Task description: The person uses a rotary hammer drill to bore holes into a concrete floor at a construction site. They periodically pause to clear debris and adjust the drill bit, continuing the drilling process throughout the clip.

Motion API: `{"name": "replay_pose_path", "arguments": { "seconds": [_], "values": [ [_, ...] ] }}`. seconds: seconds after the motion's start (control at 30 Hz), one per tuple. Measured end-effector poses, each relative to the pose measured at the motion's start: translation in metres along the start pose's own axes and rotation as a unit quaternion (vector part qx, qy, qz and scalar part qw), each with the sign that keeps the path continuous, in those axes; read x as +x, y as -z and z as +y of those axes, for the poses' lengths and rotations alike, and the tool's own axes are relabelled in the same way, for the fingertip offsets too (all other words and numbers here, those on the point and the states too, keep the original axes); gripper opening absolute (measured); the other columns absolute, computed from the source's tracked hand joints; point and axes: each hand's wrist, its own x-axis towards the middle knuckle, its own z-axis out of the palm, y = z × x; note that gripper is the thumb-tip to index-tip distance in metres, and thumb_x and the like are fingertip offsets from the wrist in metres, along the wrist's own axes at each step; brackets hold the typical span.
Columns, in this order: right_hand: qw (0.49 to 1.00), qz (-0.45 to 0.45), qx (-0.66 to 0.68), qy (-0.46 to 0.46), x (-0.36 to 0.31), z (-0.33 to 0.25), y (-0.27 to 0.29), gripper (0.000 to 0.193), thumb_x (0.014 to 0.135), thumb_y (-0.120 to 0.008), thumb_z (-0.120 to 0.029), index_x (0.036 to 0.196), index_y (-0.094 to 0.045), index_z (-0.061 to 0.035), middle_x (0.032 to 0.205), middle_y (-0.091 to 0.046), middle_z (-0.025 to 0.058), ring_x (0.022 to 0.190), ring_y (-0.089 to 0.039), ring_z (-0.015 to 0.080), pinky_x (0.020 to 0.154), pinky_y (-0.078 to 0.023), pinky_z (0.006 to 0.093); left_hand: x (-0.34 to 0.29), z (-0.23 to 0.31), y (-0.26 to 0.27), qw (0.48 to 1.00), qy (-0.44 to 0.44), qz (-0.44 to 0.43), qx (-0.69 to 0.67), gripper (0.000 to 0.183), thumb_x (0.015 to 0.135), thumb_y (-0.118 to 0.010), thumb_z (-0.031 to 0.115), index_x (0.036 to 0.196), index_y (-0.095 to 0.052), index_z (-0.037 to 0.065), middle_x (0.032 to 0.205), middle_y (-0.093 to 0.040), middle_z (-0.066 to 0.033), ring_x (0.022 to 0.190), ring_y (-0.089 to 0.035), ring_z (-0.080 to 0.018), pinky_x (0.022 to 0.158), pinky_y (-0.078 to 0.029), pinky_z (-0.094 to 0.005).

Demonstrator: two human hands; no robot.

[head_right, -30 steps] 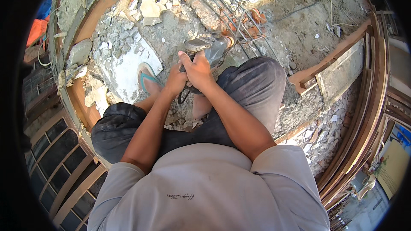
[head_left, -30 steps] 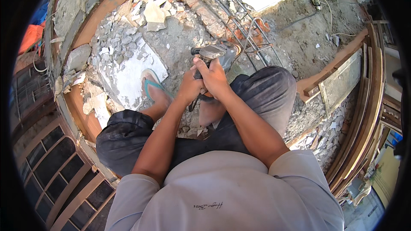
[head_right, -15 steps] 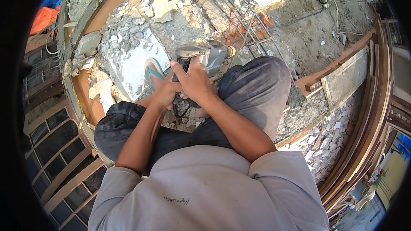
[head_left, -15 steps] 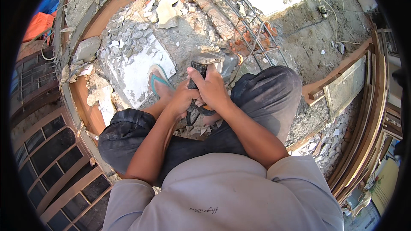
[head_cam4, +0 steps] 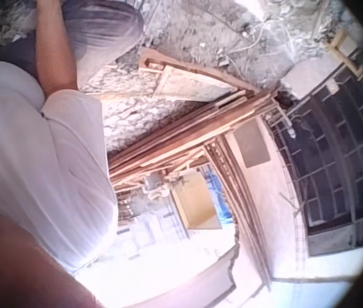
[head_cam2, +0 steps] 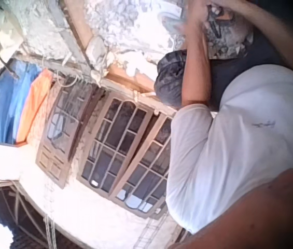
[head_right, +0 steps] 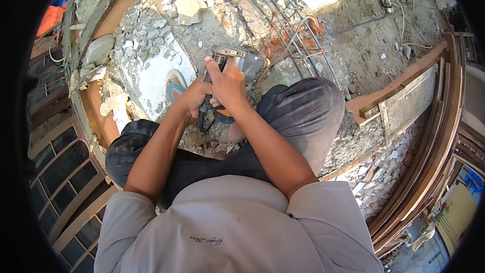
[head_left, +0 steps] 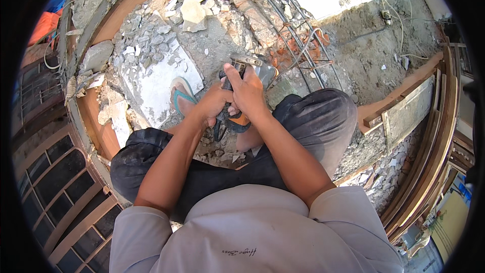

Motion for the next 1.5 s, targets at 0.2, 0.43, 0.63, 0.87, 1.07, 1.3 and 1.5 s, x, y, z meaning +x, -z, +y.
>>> {"name": "replay_pose_path", "arguments": {
  "seconds": [0.2, 0.43, 0.63, 0.87, 1.07, 1.3, 1.5],
  "values": [
    [0.997, -0.016, 0.041, 0.067, 0.018, 0.025, 0.000, 0.050, 0.111, -0.070, -0.042, 0.120, -0.064, 0.0067, 0.100, -0.078, 0.0138, 0.075, -0.075, 0.0169, 0.063, -0.059, 0.0315, -0.002, -0.005, -0.001, 0.994, -0.029, 0.059, 0.082, 0.065, 0.087, -0.074, 0.012, 0.144, -0.056, -0.014, 0.084, -0.070, -0.0083, 0.069, -0.065, -0.0152, 0.070, -0.053, -0.0296],
    [0.997, -0.031, -0.023, 0.061, 0.001, 0.017, 0.006, 0.045, 0.110, -0.073, -0.039, 0.122, -0.065, 0.0037, 0.096, -0.079, 0.0103, 0.079, -0.075, 0.0148, 0.064, -0.058, 0.0310, -0.023, -0.025, -0.018, 0.994, -0.086, 0.044, 0.053, 0.022, 0.096, -0.074, 0.015, 0.111, -0.065, 0.002, 0.080, -0.068, -0.0044, 0.068, -0.064, -0.0131, 0.065, -0.050, -0.0299],
    [0.987, -0.024, -0.099, 0.125, -0.039, -0.007, 0.017, 0.056, 0.109, -0.072, -0.049, 0.114, -0.067, 0.0060, 0.091, -0.079, 0.0174, 0.079, -0.078, 0.0240, 0.073, -0.060, 0.0385, -0.054, -0.017, -0.018, 0.996, -0.083, 0.005, 0.028, 0.040, 0.090, -0.073, 0.006, 0.128, -0.063, -0.005, 0.077, -0.066, -0.0055, 0.066, -0.062, -0.0134, 0.061, -0.048, -0.0287],
    [0.980, -0.010, -0.176, 0.087, -0.033, -0.024, 0.017, 0.070, 0.106, -0.070, -0.060, 0.117, -0.066, 0.0090, 0.089, -0.077, 0.0247, 0.080, -0.078, 0.0353, 0.075, -0.060, 0.0470, -0.040, -0.007, -0.017, 0.995, -0.090, -0.019, 0.045, 0.016, 0.092, -0.070, 0.010, 0.106, -0.069, 0.000, 0.074, -0.066, -0.0058, 0.064, -0.062, -0.0135, 0.059, -0.046, -0.0289],
    [0.995, 0.027, -0.084, 0.038, -0.024, -0.036, 0.015, 0.069, 0.106, -0.070, -0.060, 0.113, -0.068, 0.0088, 0.090, -0.078, 0.0232, 0.077, -0.078, 0.0340, 0.075, -0.060, 0.0446, -0.036, 0.022, -0.030, 0.996, -0.031, 0.042, 0.067, 0.017, 0.092, -0.070, 0.010, 0.105, -0.070, -0.001, 0.074, -0.067, -0.0059, 0.060, -0.062, -0.0139, 0.056, -0.045, -0.0295],
    [0.999, 0.025, -0.005, 0.045, 0.007, -0.035, 0.030, 0.055, 0.110, -0.072, -0.049, 0.114, -0.068, 0.0052, 0.087, -0.077, 0.0116, 0.072, -0.074, 0.0180, 0.064, -0.059, 0.0354, -0.020, 0.051, -0.055, 0.997, -0.037, 0.063, 0.038, 0.030, 0.090, -0.069, 0.005, 0.117, -0.064, -0.006, 0.076, -0.066, -0.0068, 0.060, -0.061, -0.0143, 0.058, -0.048, -0.0299],
    [0.992, 0.022, 0.071, 0.107, 0.029, -0.016, 0.038, 0.057, 0.109, -0.072, -0.053, 0.118, -0.065, 0.0036, 0.091, -0.076, 0.0094, 0.059, -0.068, 0.0138, 0.044, -0.050, 0.0304, 0.007, 0.041, -0.060, 0.997, -0.071, 0.034, 0.022, 0.040, 0.091, -0.067, 0.004, 0.130, -0.062, -0.005, 0.078, -0.067, -0.0057, 0.063, -0.062, -0.0142, 0.059, -0.048, -0.0300]
  ]
}}
